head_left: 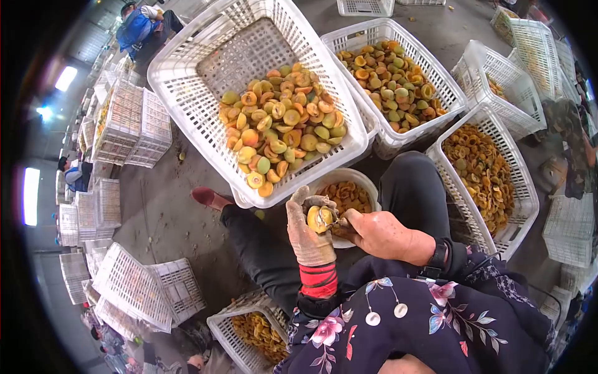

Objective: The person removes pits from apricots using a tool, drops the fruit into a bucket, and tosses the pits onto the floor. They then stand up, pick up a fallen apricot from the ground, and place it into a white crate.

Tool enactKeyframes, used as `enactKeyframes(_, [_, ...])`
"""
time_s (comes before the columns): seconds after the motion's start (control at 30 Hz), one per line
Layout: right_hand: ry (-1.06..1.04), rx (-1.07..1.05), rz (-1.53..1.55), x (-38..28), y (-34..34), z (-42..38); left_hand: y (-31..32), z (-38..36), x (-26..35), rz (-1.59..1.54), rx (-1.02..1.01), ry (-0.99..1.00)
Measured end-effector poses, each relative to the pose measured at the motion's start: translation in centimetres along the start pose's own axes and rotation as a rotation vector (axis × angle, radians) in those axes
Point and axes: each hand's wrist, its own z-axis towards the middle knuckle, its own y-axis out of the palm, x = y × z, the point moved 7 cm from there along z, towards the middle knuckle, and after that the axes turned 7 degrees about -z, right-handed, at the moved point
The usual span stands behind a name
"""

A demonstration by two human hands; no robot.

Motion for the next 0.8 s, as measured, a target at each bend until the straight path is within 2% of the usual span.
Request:
enactKeyframes(0.27, [0.0,0.009,-0.036,-0.8,-0.3,-0.6,-0.3,-0.1,0.6,0.23,-0.031,0.123])
enactKeyframes(0.4, [-0.038,0.029,-0.08,-1.4,-0.6,-0.9,0.6,-0.7,1.3,0.225,-0.04,0.119])
enactKeyframes(0.57, [-0.034,0.056,-0.024,-1.9,-1.0,-0.9,1.2,-1.1,2.8,0.38,-0.065,0.22])
enactKeyframes(0.8, [-0.017,-0.034,-0.02,-2.4,-0.7,-0.7,0.5,-0.9,3.0,0.208,-0.043,0.166])
